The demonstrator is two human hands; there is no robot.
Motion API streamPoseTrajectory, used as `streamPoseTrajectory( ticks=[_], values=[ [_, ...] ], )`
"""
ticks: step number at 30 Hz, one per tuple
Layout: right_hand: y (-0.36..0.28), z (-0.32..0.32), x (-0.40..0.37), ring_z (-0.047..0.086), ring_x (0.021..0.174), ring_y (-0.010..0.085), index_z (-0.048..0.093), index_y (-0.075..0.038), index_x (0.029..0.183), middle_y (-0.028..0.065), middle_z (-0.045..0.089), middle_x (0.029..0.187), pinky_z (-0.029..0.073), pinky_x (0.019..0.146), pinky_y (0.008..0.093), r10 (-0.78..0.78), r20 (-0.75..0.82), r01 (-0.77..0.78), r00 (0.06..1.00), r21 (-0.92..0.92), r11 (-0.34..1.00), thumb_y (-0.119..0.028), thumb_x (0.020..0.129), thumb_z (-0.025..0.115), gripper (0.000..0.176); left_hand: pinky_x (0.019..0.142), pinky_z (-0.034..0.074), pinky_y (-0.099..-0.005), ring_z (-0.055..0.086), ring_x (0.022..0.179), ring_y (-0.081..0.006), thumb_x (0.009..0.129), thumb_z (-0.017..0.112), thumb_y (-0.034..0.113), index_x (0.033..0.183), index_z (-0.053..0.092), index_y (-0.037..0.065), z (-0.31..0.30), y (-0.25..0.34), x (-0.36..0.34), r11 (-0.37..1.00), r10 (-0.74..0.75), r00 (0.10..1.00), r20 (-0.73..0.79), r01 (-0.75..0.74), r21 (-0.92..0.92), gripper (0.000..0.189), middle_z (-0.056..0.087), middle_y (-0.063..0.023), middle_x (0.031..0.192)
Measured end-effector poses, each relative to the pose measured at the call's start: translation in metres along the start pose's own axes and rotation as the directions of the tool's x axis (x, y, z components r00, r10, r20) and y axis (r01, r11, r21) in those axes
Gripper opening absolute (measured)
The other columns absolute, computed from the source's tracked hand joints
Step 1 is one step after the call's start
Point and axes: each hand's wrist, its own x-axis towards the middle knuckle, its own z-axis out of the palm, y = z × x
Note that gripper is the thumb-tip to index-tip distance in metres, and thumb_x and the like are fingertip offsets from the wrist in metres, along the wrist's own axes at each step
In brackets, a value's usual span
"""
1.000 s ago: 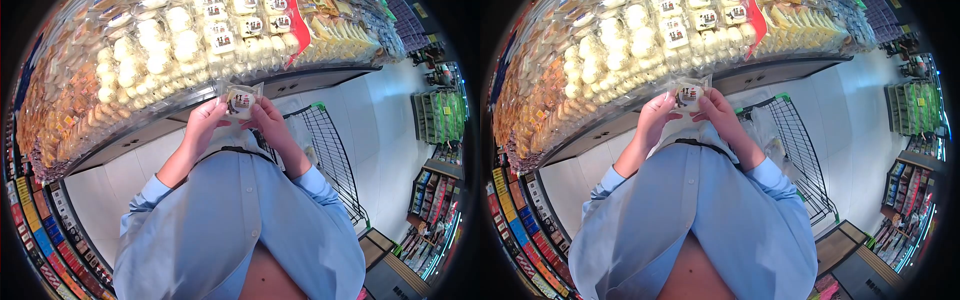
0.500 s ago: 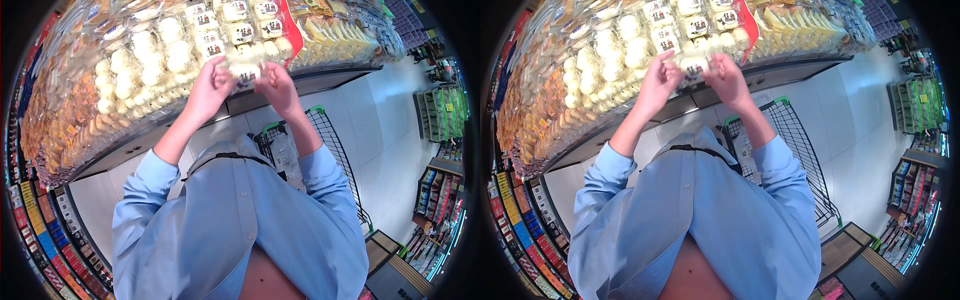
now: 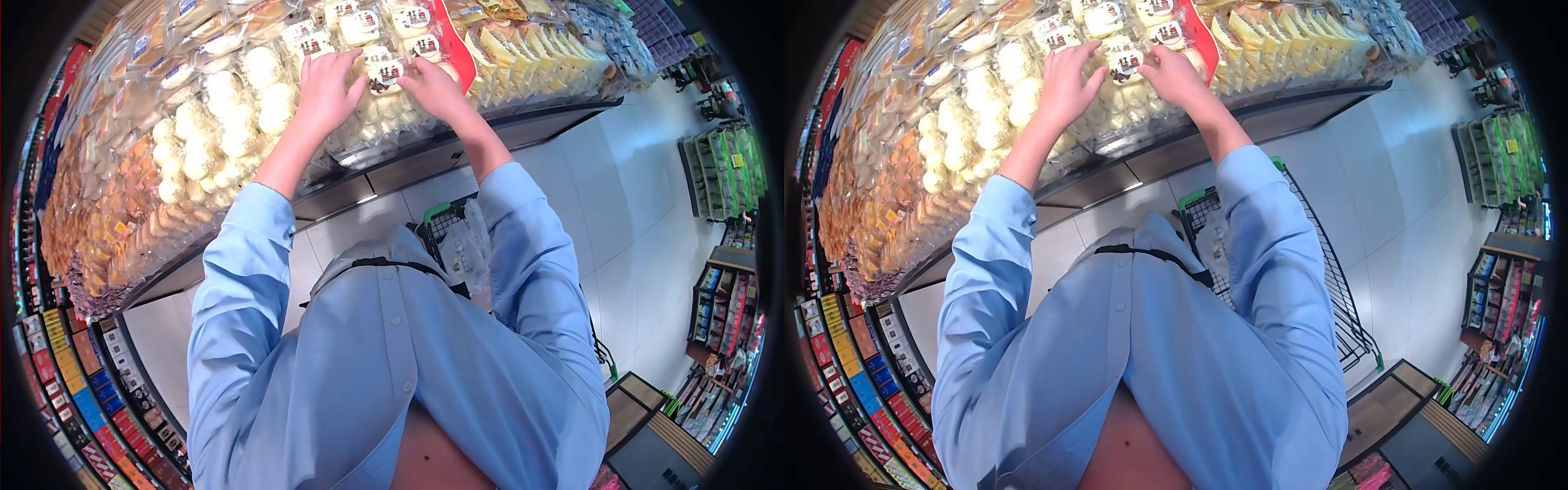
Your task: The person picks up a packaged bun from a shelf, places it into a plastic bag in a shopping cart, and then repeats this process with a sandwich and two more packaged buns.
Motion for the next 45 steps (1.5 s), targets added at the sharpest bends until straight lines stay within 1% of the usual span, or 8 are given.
streamPoseTrajectory(
  ticks=[8, 23, 29, 32, 36, 39, 42, 45],
  values=[
    [0.023, 0.009, 0.014, 0.065, 0.11, 0.0371, 0.057, -0.001, 0.13, 0.0206, 0.069, 0.117, 0.051, 0.094, 0.0427, -0.065, -0.001, 0.065, 0.998, 0.093, 0.994, -0.03, 0.094, 0.066, 0.047, 0.12, 0.018, -0.0611, 0.046, 0.138, -0.0328, 0.083, 0.079, 0.033, 0.156, 0.034, 0.012, -0.009, 0.006, -0.026, 0.982, 0.029, 1.0, 0.003, -0.03, 0.186, 0.087, 0.053, -0.0146, 0.143],
    [0.003, 0.0, 0.006, 0.065, 0.105, 0.0385, 0.058, 0.0, 0.128, 0.0206, 0.069, 0.114, 0.05, 0.092, 0.0448, -0.108, 0.124, 0.103, 0.986, 0.045, 0.994, -0.026, 0.097, 0.061, 0.041, 0.12, 0.018, -0.0628, 0.038, 0.144, -0.0352, 0.088, 0.074, 0.029, 0.156, 0.033, 0.011, -0.006, 0.003, -0.028, 0.981, 0.045, 0.997, 0.061, -0.055, 0.185, 0.081, 0.044, -0.0155, 0.152],
    [0.001, 0.002, -0.017, 0.062, 0.121, 0.0321, 0.049, 0.003, 0.143, 0.0197, 0.065, 0.129, 0.047, 0.104, 0.0362, -0.085, -0.14, 0.073, 0.987, -0.084, 0.994, -0.027, 0.098, 0.061, 0.055, 0.119, 0.019, -0.0634, 0.039, 0.143, -0.0345, 0.089, 0.072, 0.028, 0.154, 0.039, 0.021, -0.005, 0.026, -0.007, 0.958, 0.223, 0.975, 0.023, -0.224, 0.179, 0.073, 0.042, -0.0146, 0.153],
    [0.0, -0.003, -0.041, 0.062, 0.121, 0.0278, 0.05, 0.003, 0.142, 0.0175, 0.066, 0.13, 0.048, 0.102, 0.0344, -0.075, -0.179, 0.104, 0.981, 0.162, 0.981, -0.025, 0.1, 0.061, 0.051, 0.119, 0.019, -0.065, 0.041, 0.142, -0.033, 0.091, 0.066, 0.017, 0.149, 0.047, 0.021, 0.006, 0.036, 0.003, 0.936, 0.295, 0.953, 0.068, -0.302, 0.183, 0.061, 0.046, -0.0135, 0.151],
    [0.004, -0.017, -0.096, 0.065, 0.116, 0.0216, 0.054, 0.003, 0.136, 0.0148, 0.069, 0.12, 0.052, 0.096, 0.0312, 0.15, -0.11, -0.042, 0.983, 0.653, 0.756, -0.021, 0.104, 0.055, 0.04, 0.118, 0.021, -0.0644, 0.045, 0.138, -0.0285, 0.088, 0.061, 0.006, 0.144, 0.053, 0.022, 0.018, 0.032, 0.003, 0.908, 0.262, 0.95, 0.171, -0.303, 0.289, 0.059, 0.051, -0.0096, 0.144],
    [0.039, -0.036, -0.163, 0.067, 0.107, 0.0192, 0.059, 0.001, 0.129, 0.0119, 0.07, 0.115, 0.055, 0.09, 0.0336, 0.298, 0.035, -0.114, 0.954, 0.961, 0.254, -0.021, 0.103, 0.056, 0.034, 0.118, 0.021, -0.0641, 0.044, 0.14, -0.0295, 0.088, 0.061, 0.005, 0.144, 0.054, 0.022, 0.017, 0.033, 0.006, 0.887, 0.242, 0.944, 0.227, -0.31, 0.344, 0.059, 0.05, -0.01, 0.146],
    [0.097, -0.032, -0.236, 0.067, 0.1, 0.0163, 0.064, -0.002, 0.121, 0.008, 0.07, 0.111, 0.055, 0.084, 0.033, 0.516, 0.055, -0.183, 0.855, 0.962, 0.202, -0.023, 0.103, 0.056, 0.028, 0.116, 0.024, -0.0646, 0.042, 0.141, -0.0333, 0.087, 0.063, 0.007, 0.141, 0.056, 0.021, 0.02, 0.043, 0.003, 0.89, 0.301, 0.947, 0.111, -0.321, 0.323, 0.056, 0.05, -0.0135, 0.147],
    [0.138, -0.012, -0.307, 0.067, 0.096, 0.0158, 0.068, -0.003, 0.112, 0.006, 0.071, 0.107, 0.055, 0.083, 0.0304, 0.741, 0.144, -0.505, 0.656, 0.814, 0.288, -0.025, 0.102, 0.056, 0.027, 0.115, 0.027, -0.0635, 0.046, 0.137, -0.0355, 0.087, 0.065, 0.009, 0.139, 0.057, 0.016, 0.027, 0.079, -0.012, 0.905, 0.419, 0.906, 0.064, -0.422, 0.046, 0.054, 0.053, -0.0161, 0.142]
  ],
)
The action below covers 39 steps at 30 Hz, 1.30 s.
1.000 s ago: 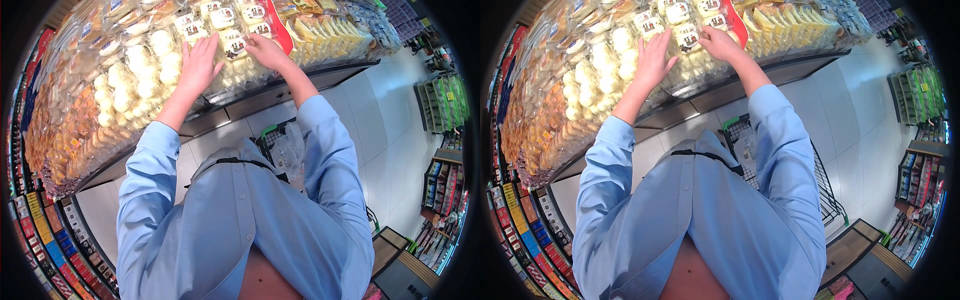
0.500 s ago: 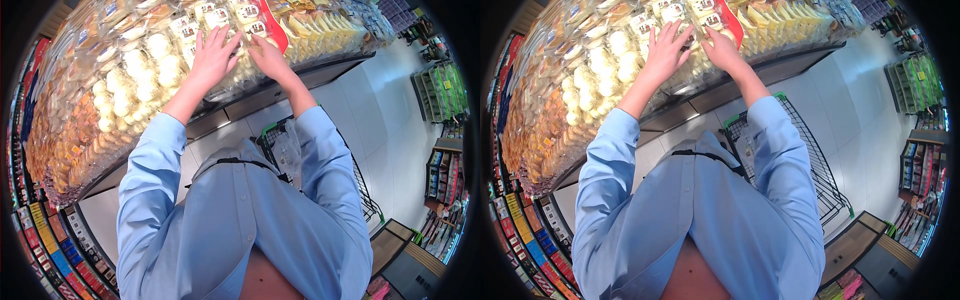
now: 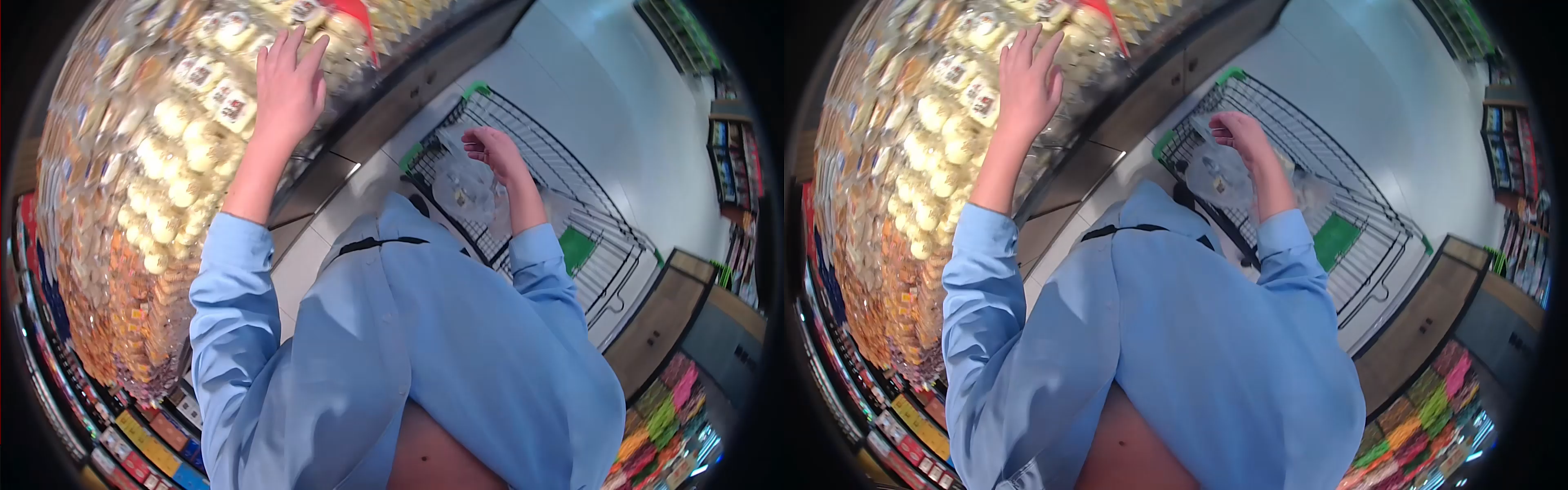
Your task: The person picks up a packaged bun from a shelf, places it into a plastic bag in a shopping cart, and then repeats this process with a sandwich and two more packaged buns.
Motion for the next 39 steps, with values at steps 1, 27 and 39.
streamPoseTrajectory(
  ticks=[1, 27, 39],
  values=[
    [0.019, -0.015, -0.01, 0.067, 0.098, 0.0154, 0.071, -0.004, 0.108, 0.0058, 0.071, 0.105, 0.054, 0.084, 0.0288, 0.055, 0.007, -0.055, 0.998, -0.071, 0.996, -0.027, 0.101, 0.056, 0.028, 0.115, 0.027, -0.063, 0.047, 0.136, -0.0353, 0.086, 0.065, 0.009, 0.139, 0.057, 0.015, 0.004, 0.02, -0.004, 0.996, 0.023, 0.999, 0.038, -0.02, -0.09, 0.053, 0.054, -0.0158, 0.14],
    [0.227, -0.032, 0.03, 0.068, 0.102, 0.0404, 0.071, -0.001, 0.107, 0.0239, 0.071, 0.105, 0.053, 0.089, 0.0475, -0.018, -0.029, -0.018, 0.999, -0.89, 0.456, -0.023, 0.082, 0.068, 0.033, 0.115, 0.036, -0.0419, 0.047, 0.137, -0.0364, 0.097, 0.062, 0.027, 0.138, 0.056, 0.001, 0.135, 0.218, -0.095, 0.587, 0.499, 0.388, 0.775, 0.506, -0.631, 0.049, 0.056, -0.021, 0.141],
    [0.235, -0.044, -0.011, 0.067, 0.106, 0.0376, 0.072, -0.004, 0.11, 0.0219, 0.071, 0.111, 0.051, 0.093, 0.0469, -0.032, -0.009, 0.004, 0.999, -0.924, 0.383, -0.025, 0.086, 0.064, 0.033, 0.117, 0.035, -0.0425, 0.039, 0.145, -0.0377, 0.095, 0.064, 0.023, 0.142, 0.055, 0.006, 0.049, 0.206, -0.064, 0.42, 0.49, 0.442, 0.751, 0.635, -0.648, 0.052, 0.05, -0.0253, 0.148]
  ],
)
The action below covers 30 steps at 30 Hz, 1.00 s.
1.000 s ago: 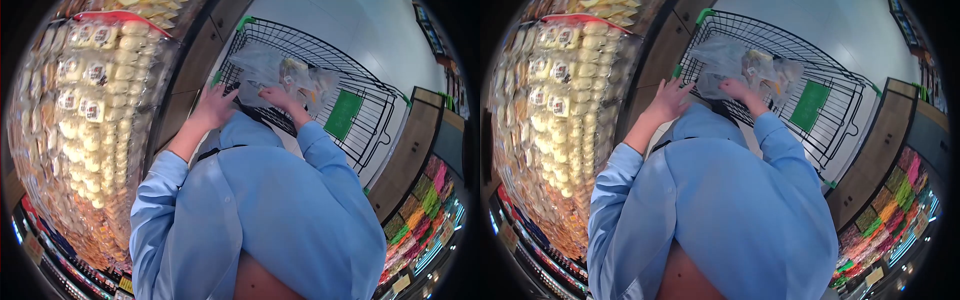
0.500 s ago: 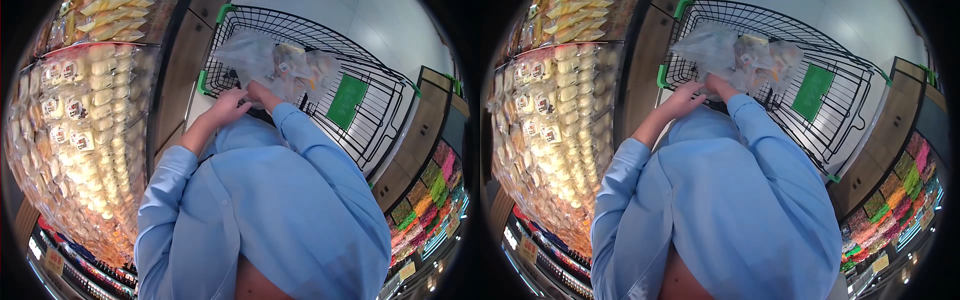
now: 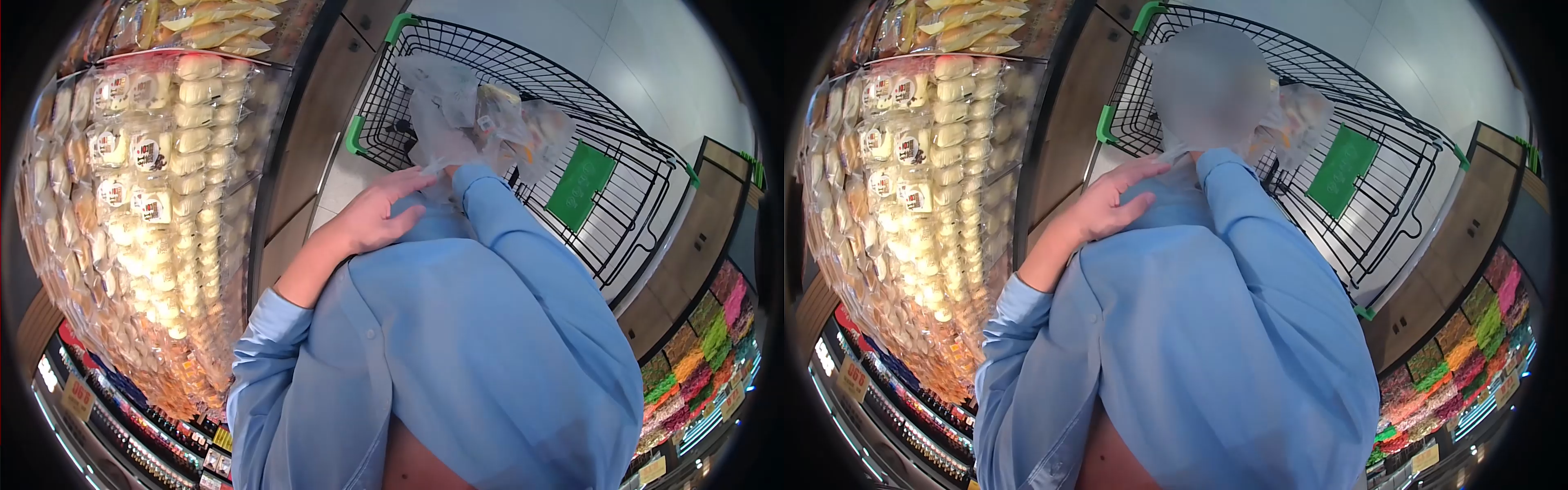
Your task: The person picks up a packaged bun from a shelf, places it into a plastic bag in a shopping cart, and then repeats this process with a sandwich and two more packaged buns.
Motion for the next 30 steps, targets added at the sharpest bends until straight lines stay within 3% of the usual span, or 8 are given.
streamPoseTrajectory(
  ticks=[2, 8, 11, 14, 19, 23, 29, 30],
  values=[
    [-0.003, 0.002, 0.006, 0.067, 0.107, 0.0371, 0.072, -0.005, 0.111, 0.0215, 0.071, 0.112, 0.051, 0.093, 0.0468, 0.008, -0.022, -0.007, 1.0, 0.006, 1.0, -0.025, 0.087, 0.063, 0.033, 0.117, 0.035, -0.0427, 0.039, 0.145, -0.038, 0.095, 0.064, 0.023, 0.143, 0.054, 0.006, 0.0, 0.005, -0.003, 0.999, -0.033, 0.999, -0.022, 0.033, 0.009, 0.052, 0.049, -0.0262, 0.149],
    [-0.017, 0.004, 0.031, 0.066, 0.109, 0.0357, 0.072, -0.006, 0.112, 0.0205, 0.07, 0.114, 0.051, 0.095, 0.0465, 0.032, -0.062, -0.03, 0.998, 0.034, 0.999, -0.026, 0.089, 0.061, 0.033, 0.109, 0.042, -0.0484, 0.05, 0.131, -0.0399, 0.09, 0.066, 0.02, 0.135, 0.056, -0.004, 0.003, -0.031, 0.007, 0.95, 0.107, 0.976, -0.189, -0.044, 0.311, 0.052, 0.057, -0.0238, 0.136],
    [-0.016, 0.005, 0.024, 0.066, 0.11, 0.035, 0.072, -0.007, 0.113, 0.02, 0.07, 0.116, 0.05, 0.096, 0.0464, 0.035, -0.033, -0.035, 0.999, 0.022, 0.999, -0.027, 0.09, 0.06, 0.033, 0.105, 0.044, -0.0489, 0.054, 0.123, -0.04, 0.088, 0.067, 0.019, 0.13, 0.058, -0.005, 0.013, -0.058, 0.014, 0.859, 0.14, 0.961, -0.237, 0.001, 0.513, 0.05, 0.061, -0.0224, 0.127],
    [-0.014, 0.003, 0.019, 0.066, 0.111, 0.0343, 0.072, -0.007, 0.114, 0.0195, 0.07, 0.117, 0.05, 0.097, 0.0462, 0.037, -0.028, -0.036, 0.999, 0.021, 0.999, -0.027, 0.091, 0.059, 0.033, 0.107, 0.043, -0.0459, 0.055, 0.124, -0.0415, 0.089, 0.067, 0.022, 0.134, 0.056, -0.005, 0.014, -0.075, 0.024, 0.825, -0.02, 0.981, -0.191, 0.124, 0.551, 0.053, 0.06, -0.0253, 0.128],
    [-0.015, -0.012, 0.031, 0.065, 0.112, 0.0331, 0.073, -0.009, 0.116, 0.0187, 0.07, 0.119, 0.049, 0.098, 0.046, 0.034, -0.073, -0.03, 0.997, 0.052, 0.998, -0.028, 0.093, 0.057, 0.033, 0.107, 0.044, -0.0446, 0.056, 0.124, -0.0402, 0.089, 0.067, 0.022, 0.134, 0.055, -0.007, 0.017, -0.113, 0.035, 0.812, -0.01, 0.974, -0.227, 0.141, 0.567, 0.055, 0.059, -0.0259, 0.131],
    [-0.012, -0.027, 0.034, 0.065, 0.114, 0.0321, 0.073, -0.009, 0.117, 0.018, 0.069, 0.121, 0.049, 0.1, 0.0458, 0.045, -0.09, -0.041, 0.995, 0.044, 0.998, -0.029, 0.095, 0.056, 0.034, 0.104, 0.046, -0.0443, 0.058, 0.12, -0.0397, 0.091, 0.066, 0.02, 0.131, 0.057, -0.006, 0.023, -0.093, 0.036, 0.836, -0.012, 0.976, -0.216, 0.129, 0.533, 0.049, 0.061, -0.0237, 0.129],
    [0.0, -0.038, 0.018, 0.065, 0.112, 0.0323, 0.071, -0.012, 0.121, 0.0202, 0.067, 0.125, 0.047, 0.101, 0.0434, 0.099, 0.145, -0.061, 0.984, -0.247, 0.967, -0.036, 0.092, 0.061, 0.039, 0.095, 0.051, -0.0439, 0.062, 0.111, -0.0371, 0.091, 0.066, 0.017, 0.127, 0.064, 0.002, 0.036, -0.066, 0.051, 0.96, 0.186, 0.979, -0.082, -0.164, 0.228, 0.04, 0.064, -0.0177, 0.121],
    [0.0, -0.036, 0.021, 0.065, 0.111, 0.0328, 0.071, -0.012, 0.121, 0.0204, 0.067, 0.124, 0.047, 0.101, 0.0435, 0.096, 0.161, -0.052, 0.982, -0.26, 0.964, -0.036, 0.091, 0.062, 0.039, 0.094, 0.051, -0.0445, 0.063, 0.11, -0.0364, 0.09, 0.065, 0.017, 0.127, 0.064, 0.002, 0.037, -0.065, 0.052, 0.934, 0.177, 0.981, -0.083, -0.141, 0.329, 0.04, 0.064, -0.0171, 0.12]
  ],
)
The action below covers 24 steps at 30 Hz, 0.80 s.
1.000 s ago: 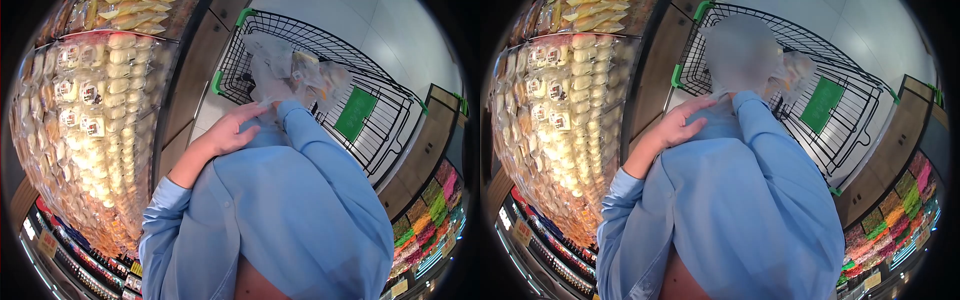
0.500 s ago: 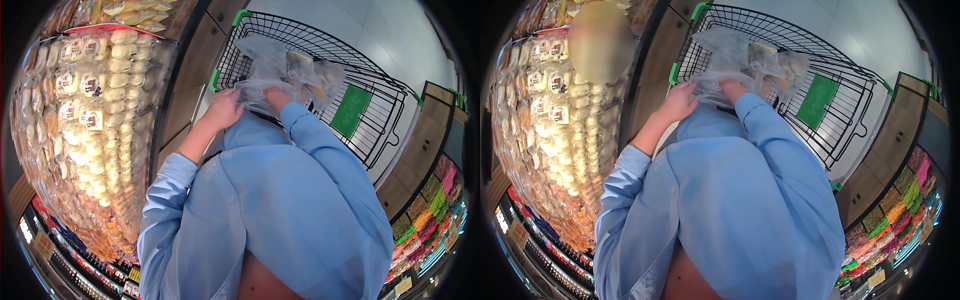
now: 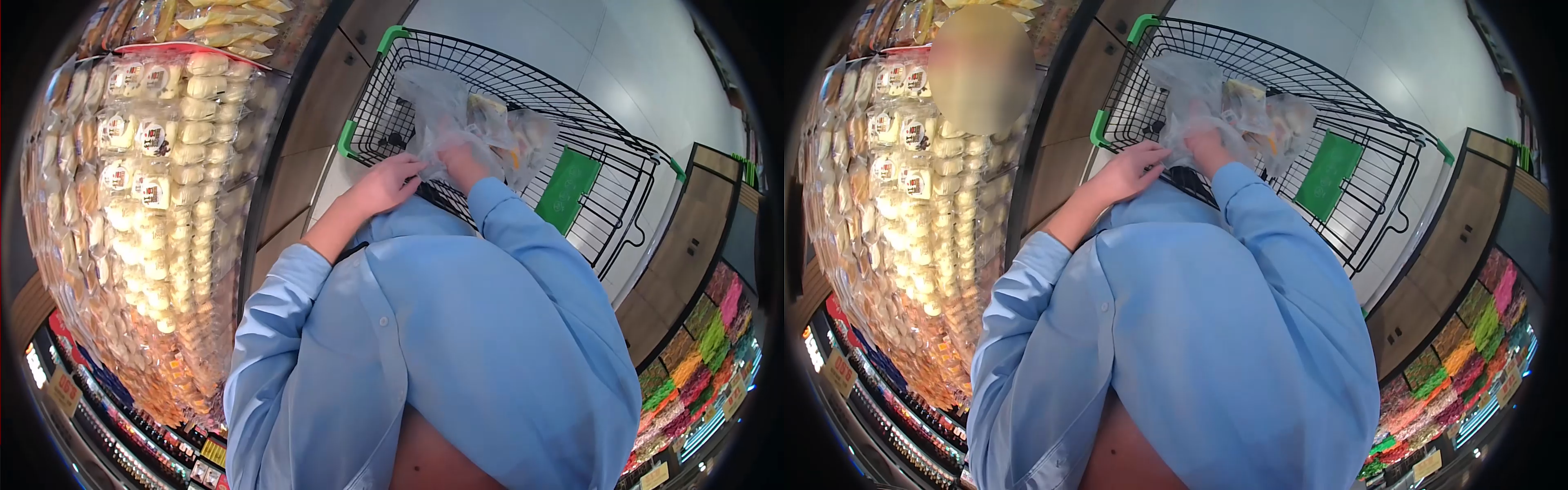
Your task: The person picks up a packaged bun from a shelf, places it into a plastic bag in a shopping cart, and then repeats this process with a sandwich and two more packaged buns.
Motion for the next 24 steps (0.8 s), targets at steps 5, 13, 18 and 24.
streamPoseTrajectory(
  ticks=[5, 13, 18, 24],
  values=[
    [-0.001, 0.01, 0.013, 0.066, 0.107, 0.0355, 0.07, -0.008, 0.118, 0.0215, 0.069, 0.117, 0.049, 0.096, 0.0443, -0.034, -0.04, 0.036, 0.999, 0.049, 0.998, -0.033, 0.087, 0.066, 0.04, 0.09, 0.053, -0.0469, 0.064, 0.106, -0.033, 0.09, 0.063, 0.021, 0.122, 0.064, 0.004, 0.011, -0.02, -0.003, 0.803, -0.253, 0.965, -0.066, 0.247, 0.542, 0.036, 0.064, -0.0147, 0.114],
    [-0.028, 0.009, 0.002, 0.068, 0.1, 0.0399, 0.069, -0.001, 0.113, 0.0232, 0.071, 0.105, 0.053, 0.089, 0.0456, -0.05, -0.215, 0.112, 0.975, 0.287, 0.951, -0.029, 0.08, 0.072, 0.043, 0.089, 0.054, -0.0482, 0.064, 0.106, -0.0341, 0.088, 0.062, 0.021, 0.112, 0.064, 0.003, 0.012, -0.053, -0.01, 0.677, -0.373, 0.921, -0.115, 0.355, 0.645, 0.03, 0.063, -0.0149, 0.115],
    [-0.07, -0.097, -0.084, 0.068, 0.098, 0.0377, 0.061, -0.001, 0.126, 0.0217, 0.07, 0.11, 0.053, 0.088, 0.0442, 0.009, -0.337, 0.161, 0.942, 0.474, 0.866, -0.037, 0.076, 0.079, 0.065, 0.091, 0.054, -0.0488, 0.064, 0.109, -0.0351, 0.089, 0.06, 0.02, 0.116, 0.063, 0.002, 0.002, -0.061, -0.015, 0.642, -0.411, 0.894, -0.177, 0.422, 0.64, 0.032, 0.061, -0.0155, 0.119],
    [-0.074, -0.103, -0.094, 0.071, 0.092, 0.0266, 0.062, 0.0, 0.123, 0.0117, 0.071, 0.11, 0.057, 0.078, 0.0394, -0.015, -0.221, 0.2, 0.975, 0.85, 0.488, -0.035, 0.081, 0.08, 0.058, 0.092, 0.053, -0.0486, 0.063, 0.113, -0.0347, 0.089, 0.059, 0.017, 0.117, 0.064, 0.002, -0.006, -0.067, -0.021, 0.676, -0.45, 0.86, -0.241, 0.504, 0.537, 0.032, 0.061, -0.0151, 0.122]
  ],
)
